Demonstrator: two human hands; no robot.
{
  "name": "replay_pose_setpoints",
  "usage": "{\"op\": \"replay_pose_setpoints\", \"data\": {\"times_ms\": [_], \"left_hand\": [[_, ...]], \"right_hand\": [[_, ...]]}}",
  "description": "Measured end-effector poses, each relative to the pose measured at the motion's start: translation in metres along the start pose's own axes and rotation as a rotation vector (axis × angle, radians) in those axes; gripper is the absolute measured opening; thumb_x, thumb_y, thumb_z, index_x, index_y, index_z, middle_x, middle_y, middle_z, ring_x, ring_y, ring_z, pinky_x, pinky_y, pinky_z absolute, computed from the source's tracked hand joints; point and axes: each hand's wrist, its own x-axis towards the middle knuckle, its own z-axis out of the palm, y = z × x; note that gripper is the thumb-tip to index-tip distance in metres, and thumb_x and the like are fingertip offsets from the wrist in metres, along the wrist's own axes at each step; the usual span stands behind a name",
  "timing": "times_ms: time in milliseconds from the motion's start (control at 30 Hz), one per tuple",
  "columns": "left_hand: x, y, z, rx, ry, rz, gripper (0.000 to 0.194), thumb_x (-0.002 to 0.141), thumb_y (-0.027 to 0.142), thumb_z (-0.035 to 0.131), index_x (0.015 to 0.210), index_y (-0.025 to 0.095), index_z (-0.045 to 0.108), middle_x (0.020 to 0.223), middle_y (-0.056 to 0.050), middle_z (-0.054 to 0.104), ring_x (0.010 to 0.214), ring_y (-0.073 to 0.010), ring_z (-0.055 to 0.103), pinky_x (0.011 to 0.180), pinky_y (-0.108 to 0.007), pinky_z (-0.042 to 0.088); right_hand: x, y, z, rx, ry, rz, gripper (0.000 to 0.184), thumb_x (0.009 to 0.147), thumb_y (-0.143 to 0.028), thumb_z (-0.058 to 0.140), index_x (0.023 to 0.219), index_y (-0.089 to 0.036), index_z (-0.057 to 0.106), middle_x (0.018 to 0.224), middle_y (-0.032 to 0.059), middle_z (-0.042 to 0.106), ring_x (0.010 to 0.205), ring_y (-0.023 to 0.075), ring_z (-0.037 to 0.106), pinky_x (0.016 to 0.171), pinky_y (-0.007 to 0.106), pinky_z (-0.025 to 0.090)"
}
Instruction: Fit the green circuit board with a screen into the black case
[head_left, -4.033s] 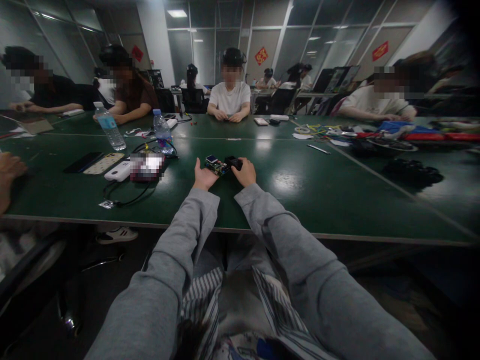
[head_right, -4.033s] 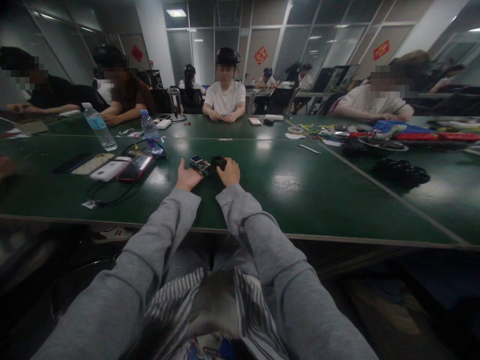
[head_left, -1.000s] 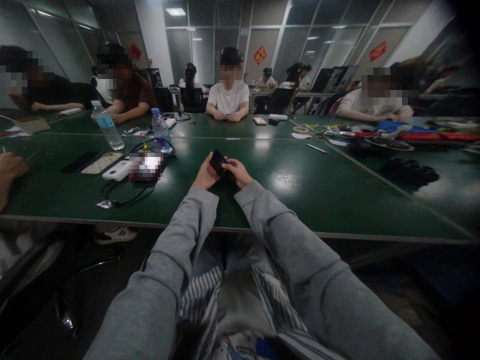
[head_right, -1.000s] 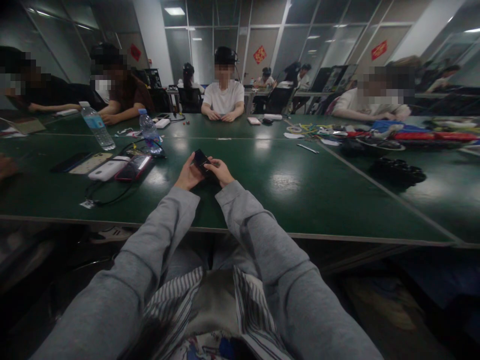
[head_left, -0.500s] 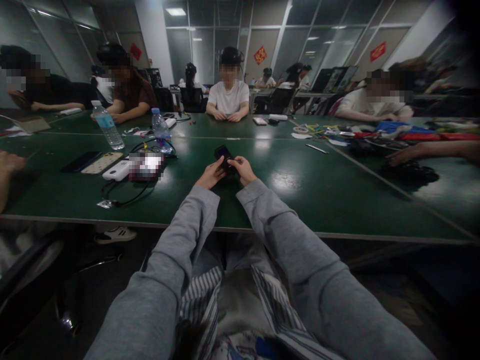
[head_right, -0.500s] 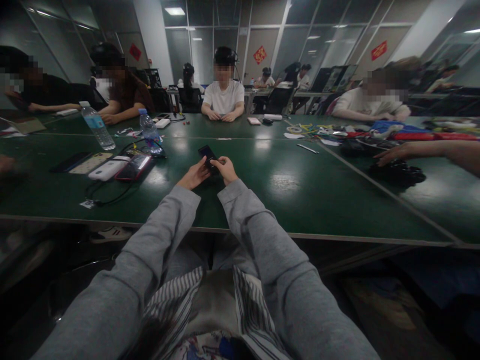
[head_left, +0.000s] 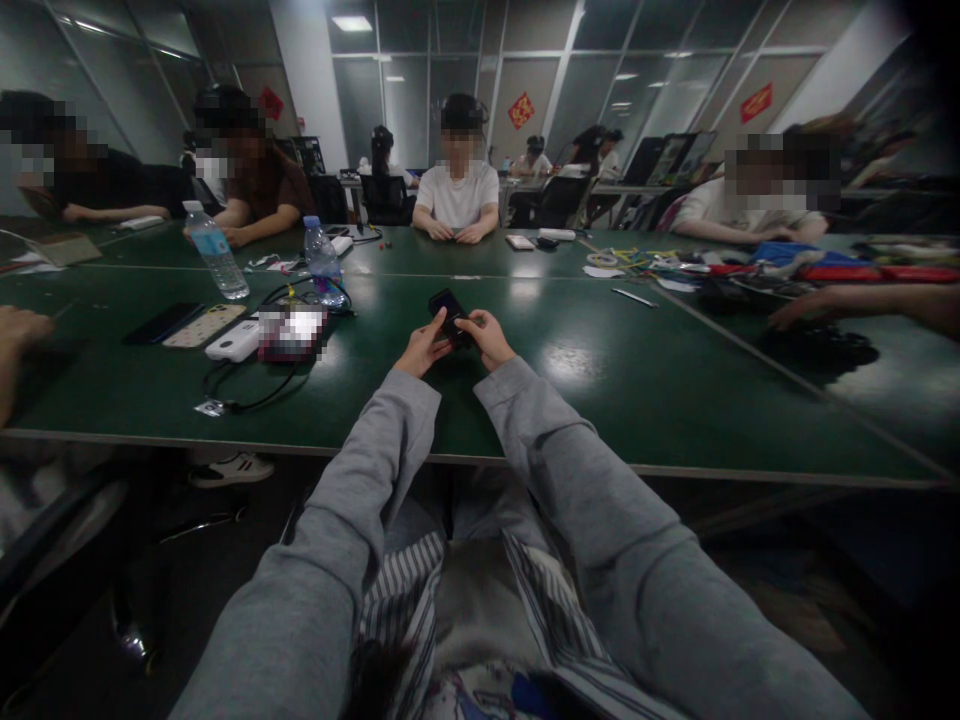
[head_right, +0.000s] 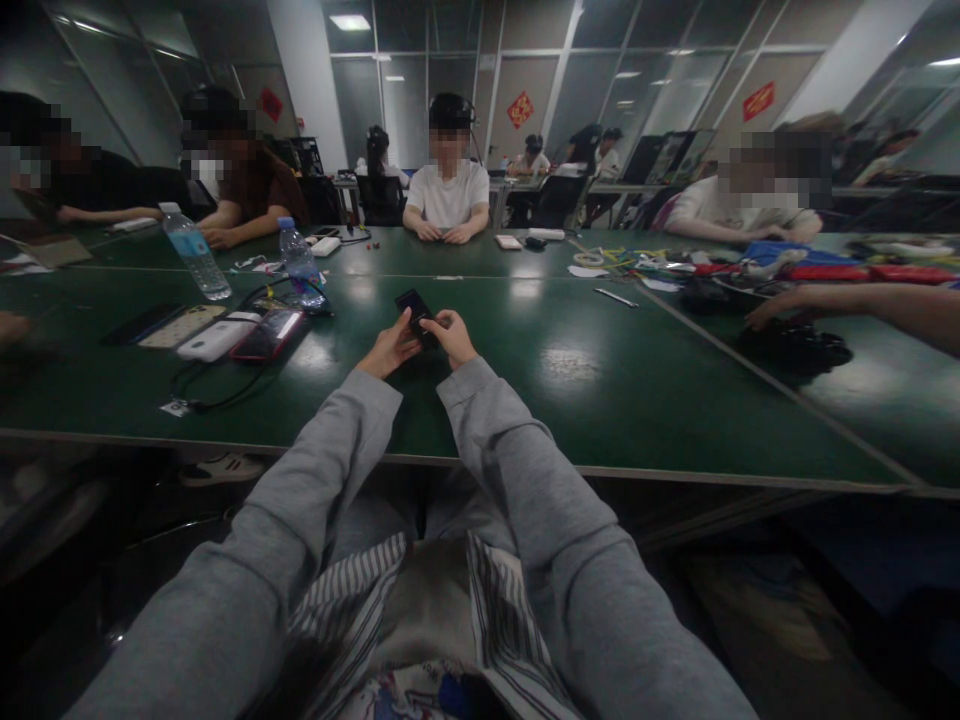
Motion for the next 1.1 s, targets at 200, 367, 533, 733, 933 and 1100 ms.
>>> {"op": "replay_pose_setpoints", "data": {"times_ms": [200,367,533,733,933,1100], "left_hand": [[0.003,-0.002,-0.001,0.027,-0.008,0.038,0.043,0.071,0.054,0.074,0.092,0.017,0.068,0.081,-0.008,0.069,0.086,-0.0227,0.069,0.085,-0.036,0.051],[0.002,0.0,-0.003,0.022,-0.028,0.037,0.038,0.074,0.051,0.073,0.089,0.016,0.069,0.083,-0.008,0.07,0.085,-0.0223,0.069,0.085,-0.035,0.051],[0.002,0.0,-0.004,0.015,-0.036,0.036,0.038,0.075,0.05,0.073,0.092,0.017,0.069,0.084,-0.008,0.07,0.085,-0.0217,0.068,0.085,-0.034,0.05],[-0.002,0.003,-0.002,-0.01,-0.07,-0.015,0.042,0.079,0.057,0.065,0.093,0.018,0.069,0.078,-0.007,0.069,0.082,-0.02,0.067,0.083,-0.031,0.05],[-0.017,0.012,-0.003,-0.211,-0.181,-0.144,0.059,0.083,0.068,0.051,0.097,0.014,0.069,0.079,-0.01,0.072,0.082,-0.0231,0.069,0.079,-0.034,0.053],[-0.02,0.014,-0.006,-0.313,-0.206,-0.148,0.064,0.085,0.066,0.05,0.108,0.009,0.068,0.09,-0.014,0.074,0.087,-0.0242,0.07,0.085,-0.037,0.053]], "right_hand": [[0.0,0.0,0.0,-0.008,-0.041,-0.013,0.055,0.049,-0.049,0.082,0.081,-0.025,0.044,0.071,-0.0065,0.056,0.065,0.0128,0.057,0.06,0.027,0.046],[-0.002,-0.002,0.0,0.011,-0.045,-0.019,0.056,0.048,-0.048,0.083,0.08,-0.025,0.044,0.07,-0.0069,0.056,0.064,0.012,0.056,0.059,0.026,0.047],[-0.002,-0.003,0.001,0.016,-0.035,-0.022,0.056,0.047,-0.047,0.084,0.079,-0.024,0.044,0.07,-0.0073,0.056,0.064,0.0118,0.057,0.061,0.027,0.048],[-0.004,-0.002,0.002,0.034,-0.037,0.034,0.054,0.047,-0.044,0.085,0.078,-0.024,0.046,0.069,-0.0062,0.058,0.065,0.0127,0.057,0.06,0.026,0.046],[-0.015,-0.005,0.008,0.06,-0.145,0.146,0.049,0.048,-0.042,0.085,0.076,-0.022,0.05,0.07,-0.0052,0.061,0.063,0.0112,0.057,0.058,0.024,0.046],[-0.018,-0.005,0.01,0.066,-0.181,0.217,0.041,0.053,-0.036,0.082,0.077,-0.021,0.051,0.07,-0.0046,0.062,0.064,0.0118,0.058,0.06,0.025,0.045]]}}
